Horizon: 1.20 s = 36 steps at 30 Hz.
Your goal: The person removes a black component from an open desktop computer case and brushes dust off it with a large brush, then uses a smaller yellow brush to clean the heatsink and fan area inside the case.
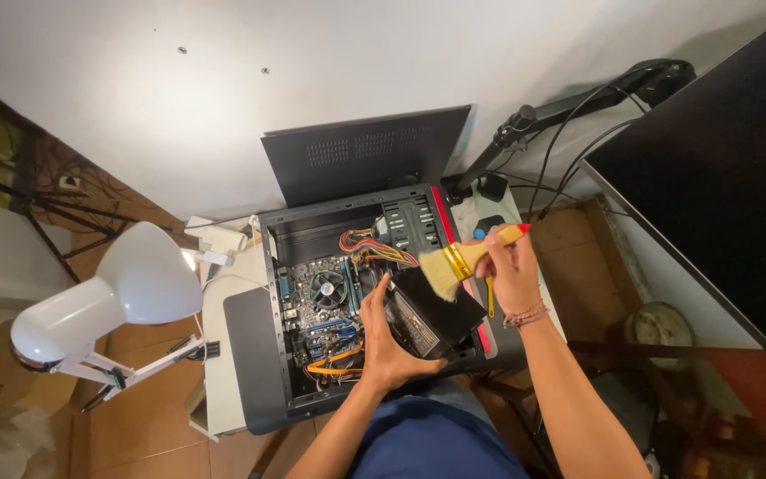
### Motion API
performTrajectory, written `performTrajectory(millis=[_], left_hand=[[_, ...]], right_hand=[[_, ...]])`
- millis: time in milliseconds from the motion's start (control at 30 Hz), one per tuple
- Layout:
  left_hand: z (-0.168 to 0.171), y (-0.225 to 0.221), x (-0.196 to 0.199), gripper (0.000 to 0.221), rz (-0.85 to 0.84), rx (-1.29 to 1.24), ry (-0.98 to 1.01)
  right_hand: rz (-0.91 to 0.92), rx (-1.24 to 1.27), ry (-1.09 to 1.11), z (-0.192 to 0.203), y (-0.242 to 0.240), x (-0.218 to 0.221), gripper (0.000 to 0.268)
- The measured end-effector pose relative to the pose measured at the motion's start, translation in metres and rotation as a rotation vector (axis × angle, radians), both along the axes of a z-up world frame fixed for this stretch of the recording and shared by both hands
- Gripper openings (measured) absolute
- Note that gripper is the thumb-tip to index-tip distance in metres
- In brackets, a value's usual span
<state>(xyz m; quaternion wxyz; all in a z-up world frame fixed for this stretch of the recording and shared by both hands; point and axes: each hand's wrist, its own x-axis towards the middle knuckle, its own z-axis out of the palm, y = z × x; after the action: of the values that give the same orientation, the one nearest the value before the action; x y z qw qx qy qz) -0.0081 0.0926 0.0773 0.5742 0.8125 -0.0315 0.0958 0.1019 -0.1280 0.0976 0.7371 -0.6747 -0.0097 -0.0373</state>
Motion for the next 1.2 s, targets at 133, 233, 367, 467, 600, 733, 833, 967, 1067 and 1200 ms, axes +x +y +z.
performTrajectory(millis=[133,233,367,467,600,733,833,967,1067,1200], left_hand=[[0.003,0.003,-0.002,0.144,-0.026,-0.051,-0.004],[0.003,0.004,-0.001,0.144,-0.037,-0.038,-0.026],[0.002,0.001,0.001,0.143,-0.055,0.016,-0.021],[0.002,-0.003,0.005,0.143,-0.053,0.021,-0.029],[0.006,-0.007,0.009,0.145,-0.071,0.039,0.022],[0.005,-0.012,0.016,0.145,-0.040,0.058,0.021],[0.003,-0.014,0.020,0.145,-0.030,0.044,0.024],[-0.001,-0.020,0.020,0.146,-0.042,0.068,0.039],[-0.001,-0.023,0.022,0.147,-0.038,0.080,0.046],[0.001,-0.025,0.021,0.147,-0.033,0.072,0.099]], right_hand=[[0.056,-0.007,0.065,-0.033,-0.003,-0.001,0.016],[-0.052,-0.255,-0.089,-0.032,-0.005,0.006,0.015],[-0.001,-0.072,0.053,-0.035,-0.008,0.008,0.017],[-0.012,-0.127,0.008,-0.029,-0.014,0.015,0.017],[0.072,0.021,0.040,-0.034,-0.020,0.025,0.016],[0.054,-0.121,0.070,-0.037,-0.025,0.030,0.015],[-0.037,-0.202,-0.007,-0.035,-0.022,0.036,0.015],[0.086,-0.115,0.016,-0.033,-0.017,0.036,0.015],[0.051,-0.207,-0.035,-0.035,-0.022,0.039,0.015],[0.140,-0.047,0.036,-0.054,-0.024,0.038,0.014]])
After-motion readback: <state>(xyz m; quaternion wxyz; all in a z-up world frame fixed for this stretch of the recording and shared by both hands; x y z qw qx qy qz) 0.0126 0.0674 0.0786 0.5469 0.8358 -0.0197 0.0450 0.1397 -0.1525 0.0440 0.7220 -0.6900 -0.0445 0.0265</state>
